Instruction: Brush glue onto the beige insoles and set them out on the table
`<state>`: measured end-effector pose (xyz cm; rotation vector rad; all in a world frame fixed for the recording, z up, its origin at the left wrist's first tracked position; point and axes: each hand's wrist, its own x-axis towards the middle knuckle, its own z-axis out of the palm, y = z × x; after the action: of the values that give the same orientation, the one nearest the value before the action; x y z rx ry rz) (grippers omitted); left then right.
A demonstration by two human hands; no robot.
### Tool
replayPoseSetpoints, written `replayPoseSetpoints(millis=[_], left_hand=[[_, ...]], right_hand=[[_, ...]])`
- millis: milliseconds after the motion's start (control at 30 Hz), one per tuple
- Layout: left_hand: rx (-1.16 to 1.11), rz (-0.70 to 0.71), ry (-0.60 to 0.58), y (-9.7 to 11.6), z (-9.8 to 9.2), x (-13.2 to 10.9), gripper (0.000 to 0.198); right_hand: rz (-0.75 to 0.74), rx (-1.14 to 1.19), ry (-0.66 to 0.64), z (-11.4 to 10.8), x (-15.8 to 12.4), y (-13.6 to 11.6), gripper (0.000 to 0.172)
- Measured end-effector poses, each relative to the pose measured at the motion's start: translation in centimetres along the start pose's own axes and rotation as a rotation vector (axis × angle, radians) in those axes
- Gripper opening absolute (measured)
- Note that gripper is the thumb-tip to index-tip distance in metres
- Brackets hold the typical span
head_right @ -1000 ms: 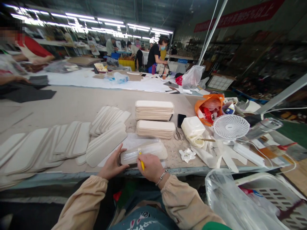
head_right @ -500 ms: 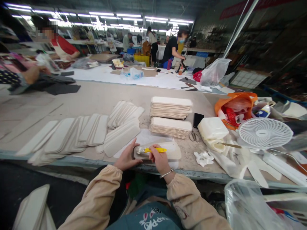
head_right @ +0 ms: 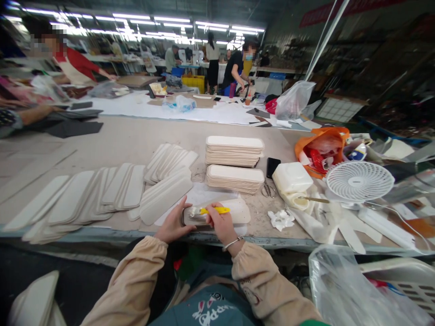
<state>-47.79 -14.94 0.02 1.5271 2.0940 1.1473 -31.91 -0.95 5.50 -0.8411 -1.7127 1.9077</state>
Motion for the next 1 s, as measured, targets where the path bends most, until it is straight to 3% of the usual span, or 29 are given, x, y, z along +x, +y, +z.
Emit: replayPoseSetpoints(millis=[100, 167, 433, 567, 767, 900, 1000], left_hand=[[0.001, 0.000, 0.001, 0.1, 0.0, 0.0, 0.109], [0.011, -0.004, 0.008, 0.1, 0.0, 0.0, 0.107], [0.045, 0.015, 0.016, -0.1, 0.0, 0.0, 0.104], [0.053, 0.019, 0.008, -0.1, 0.0, 0.0, 0.101], [0.068, 0.001, -0.013, 0.1, -0.2, -0.1, 0.100], [0.083, -0.002, -0.030, 0.6, -0.4, -0.2, 0.104], [0.100, 0.006, -0.026, 0.5, -0.4, -0.3, 0.109]], right_hand=[[0.009, -0.042, -0.049, 0.5, 0.0, 0.3, 0.034], [0.004, -0.064, -0.016, -0.6, 0.1, 0.6, 0.033], [-0.047, -0.222, 0.254, -11.0, -0.3, 0.0, 0.036], [-0.076, -0.368, 0.342, -14.2, -0.6, -0.7, 0.034], [-0.202, -0.596, 0.359, -14.0, -1.8, -1.0, 0.034], [-0.250, -0.683, 0.235, -12.2, -2.4, -0.2, 0.034], [-0.265, -0.576, 0.122, -10.9, -2.5, 0.2, 0.033]])
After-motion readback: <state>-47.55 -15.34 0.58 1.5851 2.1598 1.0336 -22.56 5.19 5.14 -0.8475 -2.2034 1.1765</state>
